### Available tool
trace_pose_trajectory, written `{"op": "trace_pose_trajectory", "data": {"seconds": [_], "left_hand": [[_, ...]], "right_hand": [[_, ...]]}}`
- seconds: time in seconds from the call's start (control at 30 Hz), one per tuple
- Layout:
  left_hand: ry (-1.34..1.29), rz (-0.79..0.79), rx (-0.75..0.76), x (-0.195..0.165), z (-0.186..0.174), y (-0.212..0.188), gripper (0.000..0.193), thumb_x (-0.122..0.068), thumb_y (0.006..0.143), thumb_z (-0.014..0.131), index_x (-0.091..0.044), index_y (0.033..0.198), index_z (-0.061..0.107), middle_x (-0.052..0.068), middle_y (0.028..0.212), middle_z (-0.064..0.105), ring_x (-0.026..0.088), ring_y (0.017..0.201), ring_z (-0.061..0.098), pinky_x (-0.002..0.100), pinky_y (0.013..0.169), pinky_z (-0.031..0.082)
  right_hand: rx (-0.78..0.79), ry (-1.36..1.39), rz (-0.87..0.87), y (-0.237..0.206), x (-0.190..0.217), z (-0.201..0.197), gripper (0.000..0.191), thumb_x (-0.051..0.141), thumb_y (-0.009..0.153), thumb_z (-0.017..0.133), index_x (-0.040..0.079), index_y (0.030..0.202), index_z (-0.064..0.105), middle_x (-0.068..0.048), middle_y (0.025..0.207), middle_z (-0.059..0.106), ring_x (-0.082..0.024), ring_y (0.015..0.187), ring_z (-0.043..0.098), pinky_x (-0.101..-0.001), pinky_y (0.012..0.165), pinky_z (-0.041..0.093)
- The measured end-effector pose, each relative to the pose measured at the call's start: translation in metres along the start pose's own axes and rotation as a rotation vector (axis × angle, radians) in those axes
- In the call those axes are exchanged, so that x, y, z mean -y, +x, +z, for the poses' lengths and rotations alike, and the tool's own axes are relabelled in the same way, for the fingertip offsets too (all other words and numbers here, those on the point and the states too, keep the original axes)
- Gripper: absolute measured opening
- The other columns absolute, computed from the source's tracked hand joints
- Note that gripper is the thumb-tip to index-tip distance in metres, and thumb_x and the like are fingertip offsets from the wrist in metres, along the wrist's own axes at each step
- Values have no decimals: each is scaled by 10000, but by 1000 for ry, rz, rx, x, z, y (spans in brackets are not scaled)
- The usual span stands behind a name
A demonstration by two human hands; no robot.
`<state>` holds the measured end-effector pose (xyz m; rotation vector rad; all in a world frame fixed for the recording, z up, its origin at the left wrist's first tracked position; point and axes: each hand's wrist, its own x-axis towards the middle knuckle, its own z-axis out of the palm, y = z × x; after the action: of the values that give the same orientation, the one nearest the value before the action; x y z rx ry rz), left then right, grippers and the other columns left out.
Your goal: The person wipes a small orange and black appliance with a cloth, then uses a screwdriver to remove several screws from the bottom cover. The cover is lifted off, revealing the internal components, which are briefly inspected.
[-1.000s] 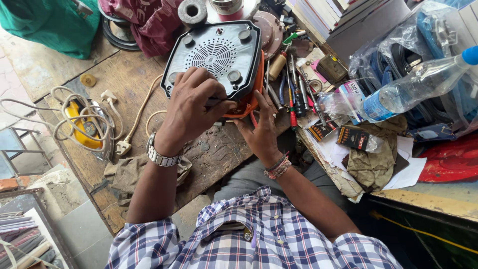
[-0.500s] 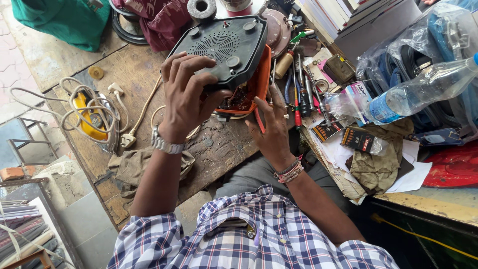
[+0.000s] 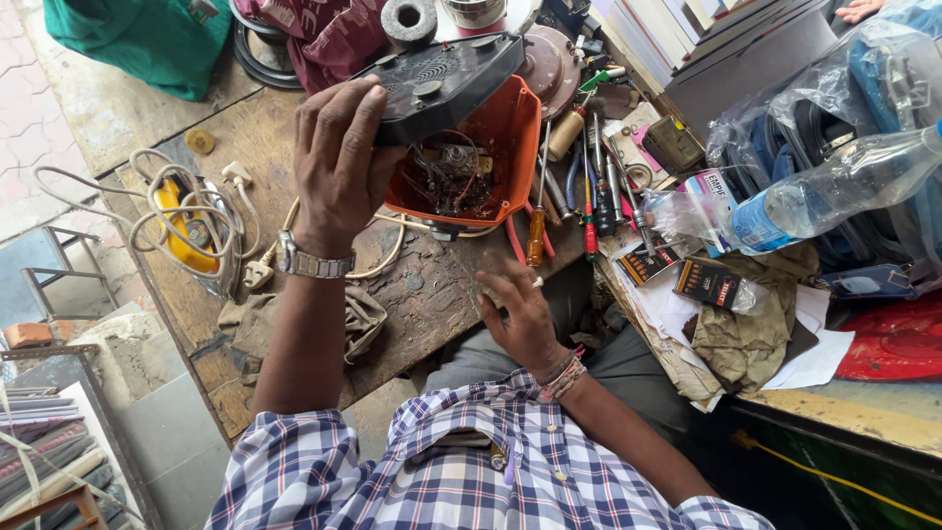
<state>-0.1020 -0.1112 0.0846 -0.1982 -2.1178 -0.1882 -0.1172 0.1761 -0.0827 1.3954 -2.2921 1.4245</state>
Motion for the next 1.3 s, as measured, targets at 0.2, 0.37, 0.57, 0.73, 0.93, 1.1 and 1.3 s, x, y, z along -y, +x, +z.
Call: {"op": "trace_pose_trajectory", "data": {"seconds": [0.2,0.37,0.57,0.73,0.93,1.1,1.3], "left_hand": [[-37,-45,140,-7,-24,8,449,-124,1038,683,-9,1455,560,192,1443,604,366,1323,610,481,1128,524],[-84,-120,174,-9,-27,16,415,-58,973,738,-40,1373,632,156,1336,688,329,1218,693,435,1049,567],[-128,-115,161,-6,-32,21,343,2,945,702,-11,1287,677,163,1274,718,328,1213,711,432,1039,585],[-134,-106,140,-8,-29,24,236,-4,966,692,-2,1201,710,156,1249,738,315,1216,720,428,1052,595],[-160,-136,111,-9,-31,21,226,-46,980,699,-4,1202,709,157,1262,730,324,1238,708,434,1058,585],[-189,-156,111,-6,-28,23,222,-28,995,641,-14,1207,709,145,1272,739,306,1235,721,426,1065,594],[-154,-141,70,-10,-27,23,207,-42,997,669,-9,1198,707,150,1244,737,315,1222,716,432,1063,592]], "right_hand": [[-239,-154,-48,47,-6,-25,601,175,968,772,146,1485,466,-106,1578,400,-329,1436,482,-440,1192,516],[-101,-157,-28,82,2,-50,799,206,827,879,159,1493,442,-246,1632,276,-418,1509,349,-513,1208,414],[-71,-126,37,102,7,-45,638,177,816,901,131,1363,576,-271,1618,320,-453,1440,466,-442,1086,548],[-94,-111,81,105,6,-49,444,210,796,906,61,1135,662,-237,1570,406,-386,1340,588,-381,974,604],[-134,-65,170,98,28,-55,329,278,826,898,92,1002,691,-161,1530,537,-299,1295,663,-351,958,623],[-57,-160,20,97,45,-64,419,362,922,805,60,1183,680,-192,1571,470,-326,1378,561,-461,1076,534],[74,-415,-50,97,38,-50,438,355,819,801,145,1195,720,-206,1534,507,-333,1478,326,-538,1153,347]]}}
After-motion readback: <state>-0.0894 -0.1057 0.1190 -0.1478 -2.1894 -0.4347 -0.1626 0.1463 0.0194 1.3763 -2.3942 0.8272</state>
